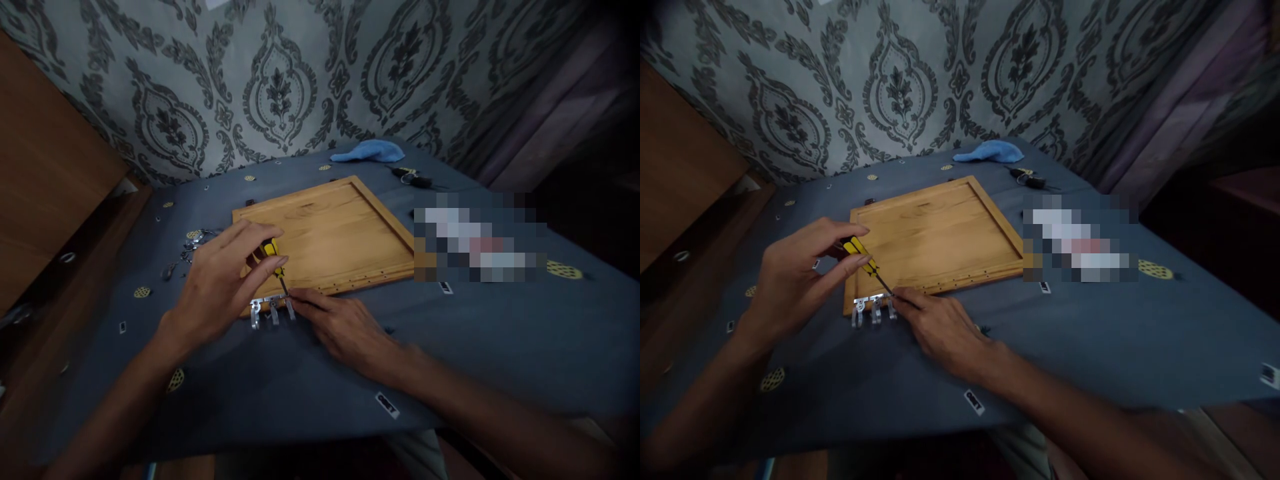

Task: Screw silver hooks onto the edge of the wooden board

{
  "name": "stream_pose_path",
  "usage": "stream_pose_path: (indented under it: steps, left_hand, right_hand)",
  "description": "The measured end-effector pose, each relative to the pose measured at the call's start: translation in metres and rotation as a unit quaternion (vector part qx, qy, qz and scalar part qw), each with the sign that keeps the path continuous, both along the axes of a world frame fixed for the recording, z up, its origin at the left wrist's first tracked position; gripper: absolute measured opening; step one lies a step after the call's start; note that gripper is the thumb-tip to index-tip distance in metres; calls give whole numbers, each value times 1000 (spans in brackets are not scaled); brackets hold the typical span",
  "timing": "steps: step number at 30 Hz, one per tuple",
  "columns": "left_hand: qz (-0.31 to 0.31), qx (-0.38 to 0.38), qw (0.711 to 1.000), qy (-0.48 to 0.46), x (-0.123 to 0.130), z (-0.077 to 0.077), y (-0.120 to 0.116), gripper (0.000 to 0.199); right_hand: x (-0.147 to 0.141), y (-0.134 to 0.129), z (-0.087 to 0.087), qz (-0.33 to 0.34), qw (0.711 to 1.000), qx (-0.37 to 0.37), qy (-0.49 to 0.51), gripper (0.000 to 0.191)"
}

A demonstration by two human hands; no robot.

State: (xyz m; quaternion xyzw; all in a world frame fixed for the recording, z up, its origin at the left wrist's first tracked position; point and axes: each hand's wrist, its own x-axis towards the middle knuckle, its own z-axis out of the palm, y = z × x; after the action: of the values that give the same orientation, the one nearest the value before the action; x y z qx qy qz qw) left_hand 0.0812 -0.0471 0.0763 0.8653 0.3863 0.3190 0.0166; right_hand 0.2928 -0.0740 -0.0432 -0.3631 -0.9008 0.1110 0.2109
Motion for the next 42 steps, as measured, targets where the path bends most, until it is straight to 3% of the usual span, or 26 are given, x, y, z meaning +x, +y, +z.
stream_pose_path:
  steps: [3, 11, 27, 35, 42]
  left_hand:
    - [-9, 5, 1000, 3, 0, 0, 0, 18]
    - [-26, -78, 995, -60, -11, 6, -2, 28]
    - [-26, -31, 999, 6, -5, 5, -2, 23]
    - [-12, 57, 996, 62, 1, 1, -1, 18]
    - [-30, -26, 999, 2, -5, 1, -2, 26]
  right_hand:
    - [0, 0, 1, 0, 1000, -10, -4, 56]
    - [1, 1, 1, 3, 1000, -11, -7, 54]
    - [0, 1, -2, 2, 1000, 13, -6, 54]
    - [1, 0, -1, -5, 1000, 7, -10, 56]
    - [1, 0, 0, -2, 1000, 3, -11, 58]
